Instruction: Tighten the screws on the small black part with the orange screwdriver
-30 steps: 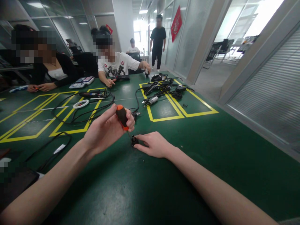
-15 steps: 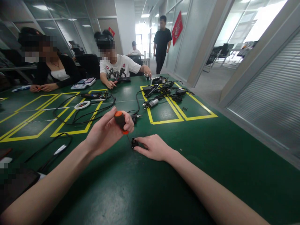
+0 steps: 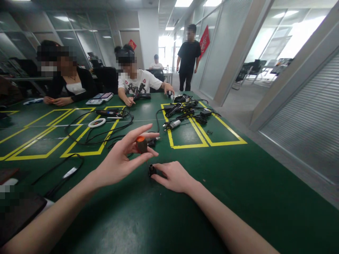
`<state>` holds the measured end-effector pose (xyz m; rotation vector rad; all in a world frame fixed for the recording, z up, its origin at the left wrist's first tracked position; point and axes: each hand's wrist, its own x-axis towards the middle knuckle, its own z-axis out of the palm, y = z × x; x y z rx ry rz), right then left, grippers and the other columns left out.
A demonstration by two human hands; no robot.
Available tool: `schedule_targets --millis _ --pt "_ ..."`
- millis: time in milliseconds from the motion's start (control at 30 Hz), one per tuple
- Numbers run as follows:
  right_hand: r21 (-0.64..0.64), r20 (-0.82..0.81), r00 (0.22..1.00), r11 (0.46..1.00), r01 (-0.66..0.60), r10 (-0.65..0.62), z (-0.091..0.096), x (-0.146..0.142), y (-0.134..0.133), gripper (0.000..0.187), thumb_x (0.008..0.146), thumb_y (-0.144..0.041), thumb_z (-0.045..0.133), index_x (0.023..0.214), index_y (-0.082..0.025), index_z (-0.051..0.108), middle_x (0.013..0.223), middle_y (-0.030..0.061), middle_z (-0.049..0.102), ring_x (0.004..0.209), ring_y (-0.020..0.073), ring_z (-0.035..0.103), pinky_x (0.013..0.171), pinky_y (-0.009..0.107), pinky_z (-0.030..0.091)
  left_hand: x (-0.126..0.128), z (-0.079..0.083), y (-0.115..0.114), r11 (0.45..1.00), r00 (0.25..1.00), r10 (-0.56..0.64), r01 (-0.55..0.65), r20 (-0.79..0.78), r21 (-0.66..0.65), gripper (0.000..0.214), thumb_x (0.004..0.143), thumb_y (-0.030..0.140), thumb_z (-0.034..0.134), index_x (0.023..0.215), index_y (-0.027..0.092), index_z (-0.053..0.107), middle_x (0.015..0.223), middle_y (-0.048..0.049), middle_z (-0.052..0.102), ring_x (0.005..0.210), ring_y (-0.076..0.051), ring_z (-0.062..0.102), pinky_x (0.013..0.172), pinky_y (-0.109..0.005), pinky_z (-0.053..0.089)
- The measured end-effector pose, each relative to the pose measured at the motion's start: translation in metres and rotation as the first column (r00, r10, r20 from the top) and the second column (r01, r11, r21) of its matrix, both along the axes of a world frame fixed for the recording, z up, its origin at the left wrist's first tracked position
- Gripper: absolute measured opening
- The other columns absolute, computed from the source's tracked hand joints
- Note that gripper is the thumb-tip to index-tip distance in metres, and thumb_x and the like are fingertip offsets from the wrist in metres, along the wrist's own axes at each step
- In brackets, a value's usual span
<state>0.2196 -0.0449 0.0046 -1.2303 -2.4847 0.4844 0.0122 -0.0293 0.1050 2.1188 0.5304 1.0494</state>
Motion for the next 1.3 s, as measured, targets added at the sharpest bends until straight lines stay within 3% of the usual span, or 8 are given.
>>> schedule_targets --millis 133,233,433,633,867,1000,1100,1300 --pt "0.011 0.016 1.0 1.0 0.0 0.0 0.001 -0.001 0.0 0.025 0.101 -0.037 0.055 0.108 -0.017 0.071 0.084 0.0071 0.077 0.071 0.0205 0.069 0.064 0.028 0.035 -0.003 -0.007 0.005 0.935 0.991 0.114 -0.083 -0.071 0.345 0.051 0.094 0.023 0.072 0.143 0.022 0.056 0.139 -0.0122 0.067 0.104 -0.018 0.074 0.089 -0.028 0.062" --pt "0.016 0.015 1.0 1.0 0.003 -0.003 0.001 0.0 0.0 0.026 0.102 -0.038 0.055 0.108 -0.018 0.071 0.089 0.0082 0.078 0.074 0.0214 0.07 0.065 0.029 0.036 -0.005 -0.007 0.007 0.884 0.988 0.137 -0.087 -0.076 0.459 0.043 0.094 0.025 0.073 0.135 0.02 0.061 0.127 -0.0111 0.072 0.101 -0.018 0.073 0.088 -0.027 0.061" --pt "0.018 0.023 1.0 1.0 0.001 -0.002 0.0 -0.001 0.0 0.025 0.102 -0.037 0.056 0.107 -0.017 0.07 0.08 0.0058 0.076 0.071 0.0201 0.069 0.063 0.028 0.034 -0.015 0.014 0.001 0.928 0.966 0.002 0.094 -0.258 0.36 0.071 0.091 0.006 0.055 0.157 0.027 0.041 0.136 -0.01 0.067 0.097 -0.015 0.071 0.084 -0.025 0.059" --pt "0.013 0.033 0.999 1.0 0.009 -0.01 0.001 -0.001 0.001 0.026 0.102 -0.038 0.055 0.106 -0.018 0.07 0.079 0.005 0.075 0.071 0.0197 0.069 0.064 0.028 0.034 -0.019 0.019 0.001 0.915 0.931 0.122 0.029 -0.344 0.402 0.06 0.098 0.016 0.059 0.155 0.03 0.045 0.126 -0.007 0.071 0.095 -0.015 0.07 0.079 -0.023 0.055" --pt "0.019 0.036 0.999 1.0 0.014 -0.015 0.002 -0.001 0.0 0.025 0.101 -0.037 0.056 0.108 -0.018 0.07 0.084 0.0066 0.077 0.073 0.0203 0.07 0.064 0.028 0.036 -0.017 0.015 0.003 0.87 0.914 0.223 -0.029 -0.34 0.492 0.039 0.096 0.029 0.064 0.134 0.02 0.058 0.108 -0.0078 0.075 0.086 -0.019 0.071 0.077 -0.028 0.055" --pt "0.012 0.028 1.0 1.0 0.002 -0.002 0.001 -0.001 0.0 0.025 0.101 -0.038 0.056 0.107 -0.017 0.07 0.076 0.0038 0.073 0.068 0.0185 0.067 0.062 0.028 0.033 -0.02 0.019 0.001 0.911 0.936 0.147 -0.002 -0.32 0.412 0.06 0.093 0.014 0.057 0.151 0.021 0.045 0.121 -0.0096 0.071 0.096 -0.018 0.069 0.09 -0.03 0.056" --pt "0.023 0.024 1.0 1.0 0.001 -0.001 0.0 -0.001 0.0 0.026 0.102 -0.038 0.056 0.107 -0.017 0.07 0.075 0.0034 0.073 0.068 0.0179 0.066 0.063 0.028 0.033 -0.021 0.019 0.001 0.929 0.95 0.093 0.025 -0.298 0.37 0.066 0.097 0.012 0.056 0.159 0.027 0.037 0.122 -0.0074 0.07 0.094 -0.015 0.068 0.089 -0.026 0.056" --pt "0.023 0.04 0.999 1.0 0.011 -0.012 0.001 -0.001 0.0 0.026 0.102 -0.038 0.055 0.108 -0.017 0.07 0.074 0.003 0.072 0.066 0.0176 0.064 0.061 0.027 0.032 -0.019 0.015 0.006 0.89 0.93 0.179 -0.015 -0.32 0.456 0.05 0.099 0.025 0.063 0.148 0.026 0.052 0.111 -0.0062 0.069 0.086 -0.015 0.066 0.078 -0.026 0.054"
